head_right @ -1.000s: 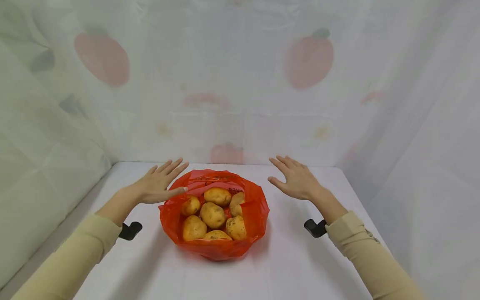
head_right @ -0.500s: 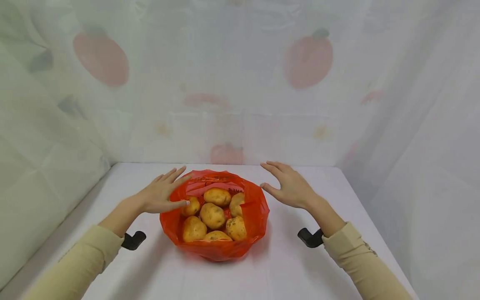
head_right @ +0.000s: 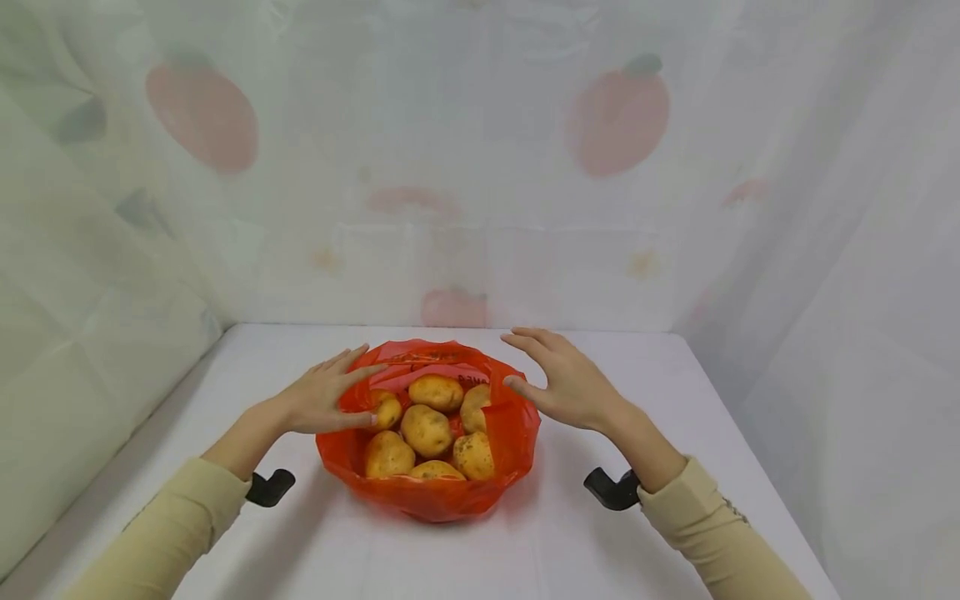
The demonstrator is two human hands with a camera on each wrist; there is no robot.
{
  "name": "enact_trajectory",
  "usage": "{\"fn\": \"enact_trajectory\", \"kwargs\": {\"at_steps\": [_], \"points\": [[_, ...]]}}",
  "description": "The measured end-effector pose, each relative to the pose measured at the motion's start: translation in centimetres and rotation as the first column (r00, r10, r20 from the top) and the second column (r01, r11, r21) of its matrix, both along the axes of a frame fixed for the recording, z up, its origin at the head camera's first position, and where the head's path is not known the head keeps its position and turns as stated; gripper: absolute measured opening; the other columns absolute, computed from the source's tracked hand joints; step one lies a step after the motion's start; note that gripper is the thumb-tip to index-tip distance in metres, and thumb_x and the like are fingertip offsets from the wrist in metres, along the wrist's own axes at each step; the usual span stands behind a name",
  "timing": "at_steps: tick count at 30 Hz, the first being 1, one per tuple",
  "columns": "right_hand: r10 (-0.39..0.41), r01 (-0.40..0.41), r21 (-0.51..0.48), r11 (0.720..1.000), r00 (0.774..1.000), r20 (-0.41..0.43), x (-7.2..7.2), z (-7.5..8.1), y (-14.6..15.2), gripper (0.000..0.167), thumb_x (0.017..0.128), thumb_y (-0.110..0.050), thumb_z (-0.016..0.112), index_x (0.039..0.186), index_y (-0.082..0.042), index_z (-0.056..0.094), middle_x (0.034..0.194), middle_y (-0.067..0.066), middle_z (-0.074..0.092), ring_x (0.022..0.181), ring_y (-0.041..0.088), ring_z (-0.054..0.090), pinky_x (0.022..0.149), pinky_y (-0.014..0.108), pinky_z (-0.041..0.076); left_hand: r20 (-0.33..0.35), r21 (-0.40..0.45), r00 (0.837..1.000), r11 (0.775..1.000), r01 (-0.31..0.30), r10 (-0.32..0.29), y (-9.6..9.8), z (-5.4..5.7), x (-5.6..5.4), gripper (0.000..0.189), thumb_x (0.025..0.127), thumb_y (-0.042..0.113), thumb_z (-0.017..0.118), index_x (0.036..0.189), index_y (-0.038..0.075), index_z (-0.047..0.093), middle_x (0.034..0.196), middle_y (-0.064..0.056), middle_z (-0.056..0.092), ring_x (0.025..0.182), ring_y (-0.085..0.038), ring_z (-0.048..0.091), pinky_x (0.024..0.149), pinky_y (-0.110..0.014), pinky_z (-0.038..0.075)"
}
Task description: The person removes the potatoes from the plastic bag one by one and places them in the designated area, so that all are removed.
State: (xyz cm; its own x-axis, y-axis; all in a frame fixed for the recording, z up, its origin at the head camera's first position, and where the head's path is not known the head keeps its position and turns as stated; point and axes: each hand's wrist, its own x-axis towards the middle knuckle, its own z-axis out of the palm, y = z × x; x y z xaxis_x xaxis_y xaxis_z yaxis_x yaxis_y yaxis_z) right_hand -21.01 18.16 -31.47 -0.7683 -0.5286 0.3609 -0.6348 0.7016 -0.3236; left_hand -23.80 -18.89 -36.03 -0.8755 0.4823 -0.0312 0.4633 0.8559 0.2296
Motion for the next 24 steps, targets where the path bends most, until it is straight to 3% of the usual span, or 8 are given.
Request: {"fn": "enact_trajectory", "kwargs": {"at_steps": [6, 16, 24], "points": [[0.081, -0.081, -0.008, 0.997, 0.997, -0.007, 0.9, 0.1, -1.4, 0.055, 0.086, -0.037, 0.062, 0.136, -0.019, 0.045, 0.137, 0.0, 0.045, 0.123, 0.022, 0.045, 0.096, 0.047, 0.044, -0.007, 0.036, 1.0, 0.999, -0.013, 0.014, -0.1, -0.5, 0.0, 0.076, 0.078, 0.054, 0.064, 0.142, 0.025, 0.036, 0.151, -0.017, 0.016, 0.132, -0.043, 0.027, 0.102, -0.062, 0.026], [0.188, -0.189, -0.041, 0.981, 0.982, -0.026, 1.6, -0.4, -3.4, 0.054, 0.086, -0.033, 0.064, 0.135, -0.023, 0.045, 0.133, -0.004, 0.047, 0.119, 0.015, 0.049, 0.094, 0.038, 0.046, 0.037, 0.075, 0.997, 0.995, -0.063, 0.06, -0.5, -0.9, 0.3, 0.078, 0.075, 0.054, 0.066, 0.142, 0.029, 0.035, 0.145, -0.015, 0.029, 0.122, -0.037, 0.042, 0.093, -0.058, 0.039], [0.279, -0.27, -0.113, 0.956, 0.958, 0.072, 2.2, -0.8, -5.0, 0.053, 0.087, -0.031, 0.063, 0.135, -0.023, 0.044, 0.133, -0.01, 0.047, 0.121, 0.01, 0.046, 0.097, 0.036, 0.044, 0.083, 0.134, 0.993, 0.986, -0.096, 0.085, -0.9, -1.2, 0.4, 0.081, 0.075, 0.05, 0.07, 0.143, 0.026, 0.032, 0.145, -0.017, 0.027, 0.115, -0.039, 0.048, 0.09, -0.061, 0.04]]}}
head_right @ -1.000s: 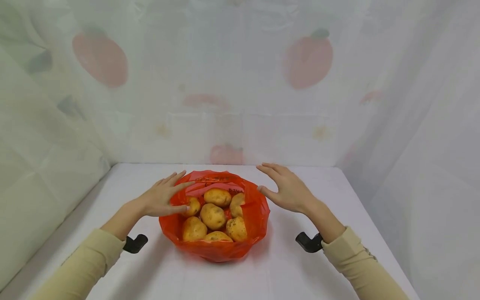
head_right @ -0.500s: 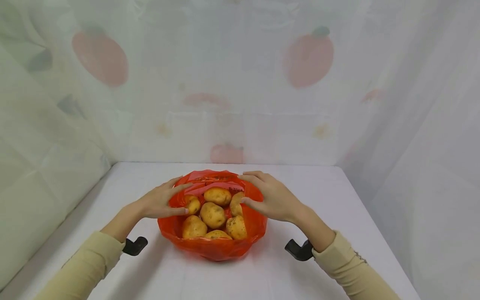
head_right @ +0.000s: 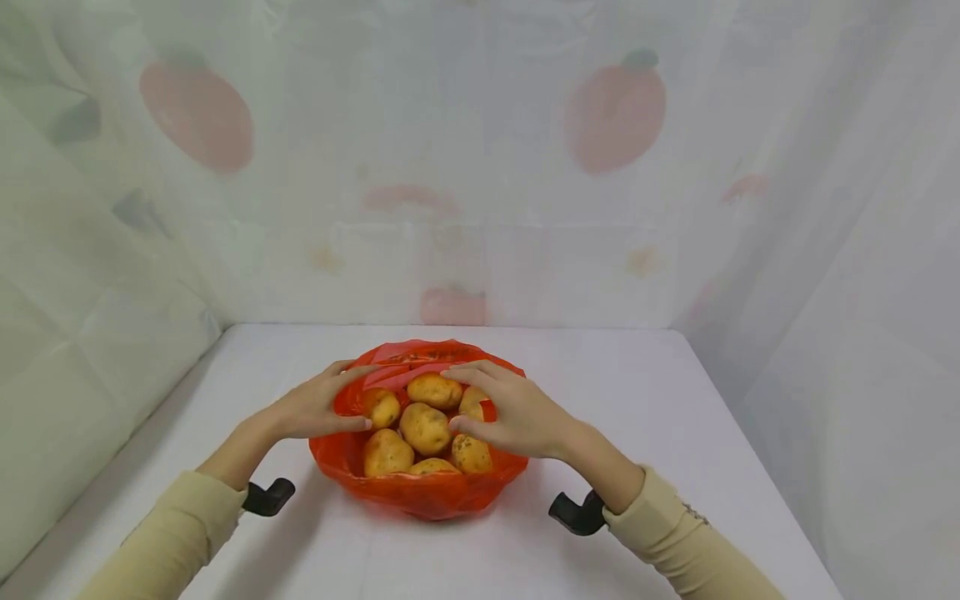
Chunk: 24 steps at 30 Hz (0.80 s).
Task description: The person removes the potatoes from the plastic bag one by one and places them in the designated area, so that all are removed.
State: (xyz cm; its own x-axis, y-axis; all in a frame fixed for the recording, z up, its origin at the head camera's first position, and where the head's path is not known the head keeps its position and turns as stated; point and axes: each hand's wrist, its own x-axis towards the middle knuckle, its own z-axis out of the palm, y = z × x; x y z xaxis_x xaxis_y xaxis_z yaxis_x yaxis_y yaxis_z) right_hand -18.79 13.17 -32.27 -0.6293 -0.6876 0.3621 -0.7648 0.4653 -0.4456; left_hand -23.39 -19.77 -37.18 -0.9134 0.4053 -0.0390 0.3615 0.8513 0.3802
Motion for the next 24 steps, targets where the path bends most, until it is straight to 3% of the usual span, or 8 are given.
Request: {"fn": "enact_trajectory", "kwargs": {"at_steps": [9, 14, 18, 24], "points": [[0.06, -0.063, 0.025, 0.998, 0.993, 0.103, 0.0, -1.8, -1.2, 0.051, 0.09, -0.036, 0.058, 0.136, -0.022, 0.043, 0.135, -0.007, 0.046, 0.125, 0.013, 0.044, 0.099, 0.037, 0.042, 0.037, 0.096, 0.999, 0.995, -0.023, 0.02, -0.5, -0.6, 0.1, 0.084, 0.074, 0.043, 0.073, 0.144, 0.022, 0.032, 0.142, -0.019, 0.031, 0.121, -0.039, 0.042, 0.091, -0.062, 0.04], [0.021, -0.03, 0.055, 0.998, 0.989, 0.148, -0.1, -2.8, -1.1, 0.052, 0.09, -0.042, 0.055, 0.137, -0.027, 0.041, 0.135, -0.006, 0.046, 0.126, 0.012, 0.042, 0.1, 0.04, 0.041, 0.048, 0.12, 0.999, 0.992, -0.029, 0.023, -0.8, -0.7, 0.4, 0.082, 0.074, 0.033, 0.075, 0.143, 0.019, 0.033, 0.138, -0.021, 0.035, 0.118, -0.039, 0.045, 0.09, -0.06, 0.042], [-0.032, 0.017, 0.084, 0.996, 0.982, 0.186, -0.2, -3.4, -0.8, 0.054, 0.09, -0.038, 0.057, 0.139, -0.028, 0.039, 0.138, -0.007, 0.043, 0.13, 0.014, 0.038, 0.103, 0.043, 0.037, 0.046, 0.139, 0.999, 0.99, -0.035, 0.029, -1.1, -1.0, 0.7, 0.083, 0.075, 0.028, 0.075, 0.144, 0.017, 0.03, 0.138, -0.021, 0.035, 0.119, -0.038, 0.044, 0.091, -0.06, 0.041], [-0.081, 0.057, 0.108, 0.992, 0.969, 0.233, -0.4, -4.4, 0.0, 0.057, 0.089, -0.038, 0.058, 0.14, -0.023, 0.039, 0.14, -0.007, 0.042, 0.129, 0.014, 0.039, 0.103, 0.043, 0.037, 0.053, 0.181, 0.998, 0.983, -0.043, 0.034, -1.2, -1.4, 1.0, 0.085, 0.074, 0.024, 0.075, 0.145, 0.015, 0.028, 0.137, -0.021, 0.034, 0.118, -0.038, 0.044, 0.09, -0.058, 0.044]]}}
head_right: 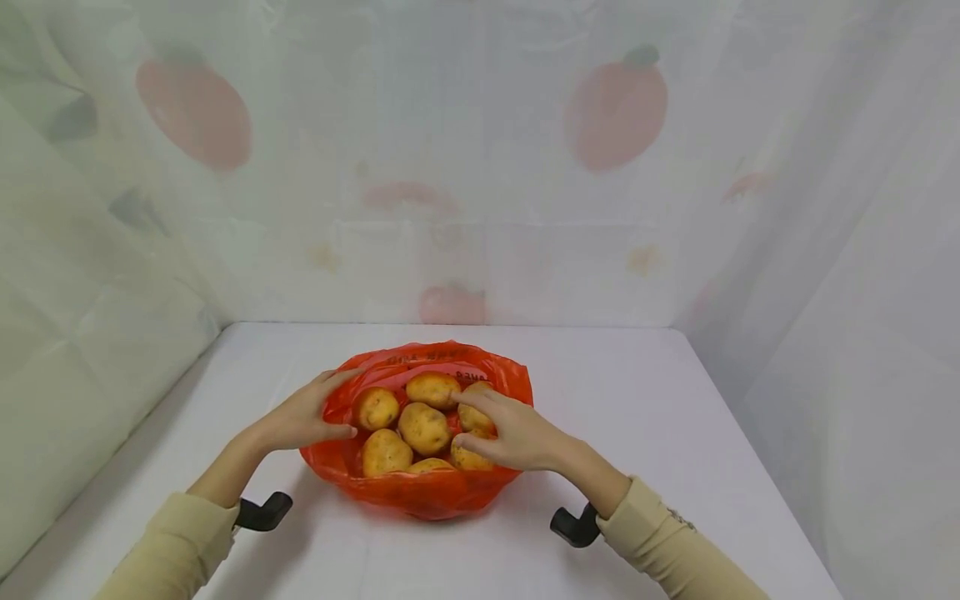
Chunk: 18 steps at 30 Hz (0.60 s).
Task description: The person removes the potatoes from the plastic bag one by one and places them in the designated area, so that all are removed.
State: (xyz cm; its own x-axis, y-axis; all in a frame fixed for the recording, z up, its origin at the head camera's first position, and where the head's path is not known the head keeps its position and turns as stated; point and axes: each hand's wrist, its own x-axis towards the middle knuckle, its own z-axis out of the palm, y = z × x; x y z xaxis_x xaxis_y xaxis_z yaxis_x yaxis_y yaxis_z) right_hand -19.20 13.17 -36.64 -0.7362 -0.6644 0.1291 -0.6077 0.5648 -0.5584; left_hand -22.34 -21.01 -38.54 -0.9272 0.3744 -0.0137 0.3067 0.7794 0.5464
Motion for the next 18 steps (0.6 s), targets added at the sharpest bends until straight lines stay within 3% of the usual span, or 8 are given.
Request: {"fn": "enact_trajectory", "kwargs": {"at_steps": [11, 18], "points": [[-0.05, 0.05, -0.001, 0.999, 0.999, 0.0, -0.2, -1.8, 1.4, 0.057, 0.089, -0.041, 0.057, 0.139, -0.018, 0.042, 0.136, -0.001, 0.048, 0.123, 0.019, 0.046, 0.1, 0.043, 0.041, 0.032, 0.09, 0.999, 0.995, -0.031, 0.028, -0.3, -0.3, 0.2, 0.09, 0.073, 0.018, 0.075, 0.146, 0.009, 0.022, 0.14, -0.023, 0.029, 0.119, -0.042, 0.041, 0.083, -0.054, 0.049], [-0.088, 0.088, -0.04, 0.995, 0.996, -0.005, -0.5, -2.7, 1.8, 0.054, 0.088, -0.035, 0.061, 0.135, -0.013, 0.046, 0.132, 0.004, 0.051, 0.12, 0.022, 0.049, 0.098, 0.046, 0.042, -0.021, 0.142, 0.999, 0.99, -0.024, 0.027, -0.6, -1.0, -0.4, 0.089, 0.074, 0.013, 0.074, 0.146, 0.007, 0.021, 0.142, -0.022, 0.03, 0.123, -0.041, 0.039, 0.089, -0.056, 0.044]]}}
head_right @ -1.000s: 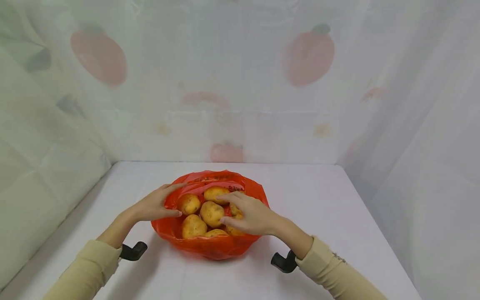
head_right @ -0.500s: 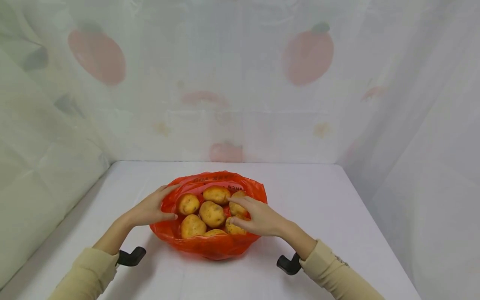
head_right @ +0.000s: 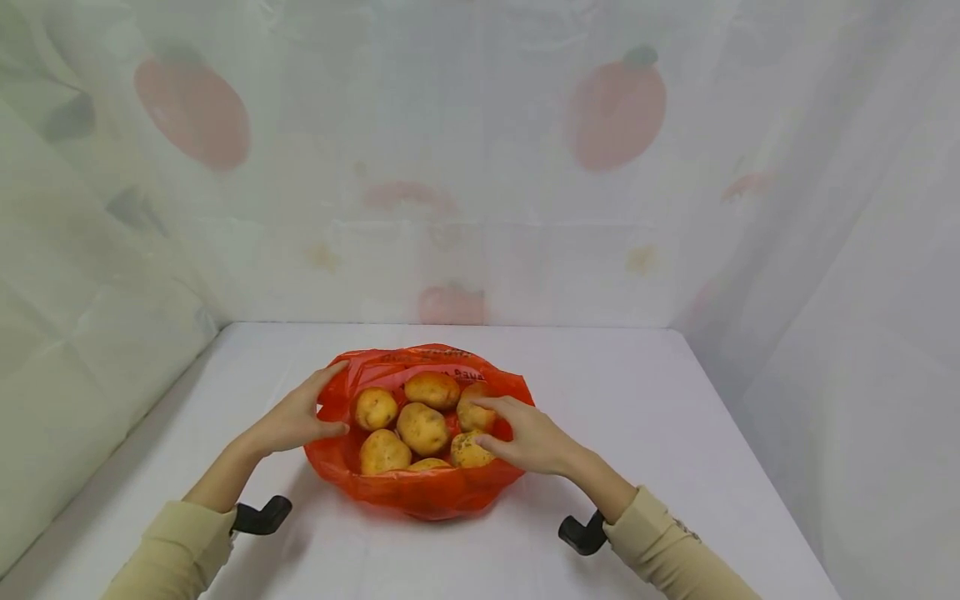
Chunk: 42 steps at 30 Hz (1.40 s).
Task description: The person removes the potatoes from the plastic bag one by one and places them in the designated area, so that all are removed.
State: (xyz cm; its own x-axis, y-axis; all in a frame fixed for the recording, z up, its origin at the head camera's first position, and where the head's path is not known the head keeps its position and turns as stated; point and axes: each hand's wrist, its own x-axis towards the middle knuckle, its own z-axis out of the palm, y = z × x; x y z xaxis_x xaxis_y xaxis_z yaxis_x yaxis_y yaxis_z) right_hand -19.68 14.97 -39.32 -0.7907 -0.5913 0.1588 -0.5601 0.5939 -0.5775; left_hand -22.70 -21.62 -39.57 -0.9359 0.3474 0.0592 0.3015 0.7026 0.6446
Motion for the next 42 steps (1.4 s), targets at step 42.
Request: {"fn": "enact_trajectory", "kwargs": {"at_steps": [42], "points": [[0.078, -0.079, 0.059, 0.995, 0.997, 0.022, -1.6, -4.8, 0.6, 0.049, 0.081, -0.023, 0.067, 0.127, -0.011, 0.053, 0.124, 0.002, 0.056, 0.113, 0.017, 0.052, 0.097, 0.04, 0.043, 0.026, 0.161, 1.0, 0.987, 0.0, -0.004, 0.3, -0.3, -0.4, 0.09, 0.075, 0.003, 0.071, 0.147, 0.011, 0.017, 0.143, -0.018, 0.031, 0.123, -0.039, 0.04, 0.091, -0.054, 0.044]]}}
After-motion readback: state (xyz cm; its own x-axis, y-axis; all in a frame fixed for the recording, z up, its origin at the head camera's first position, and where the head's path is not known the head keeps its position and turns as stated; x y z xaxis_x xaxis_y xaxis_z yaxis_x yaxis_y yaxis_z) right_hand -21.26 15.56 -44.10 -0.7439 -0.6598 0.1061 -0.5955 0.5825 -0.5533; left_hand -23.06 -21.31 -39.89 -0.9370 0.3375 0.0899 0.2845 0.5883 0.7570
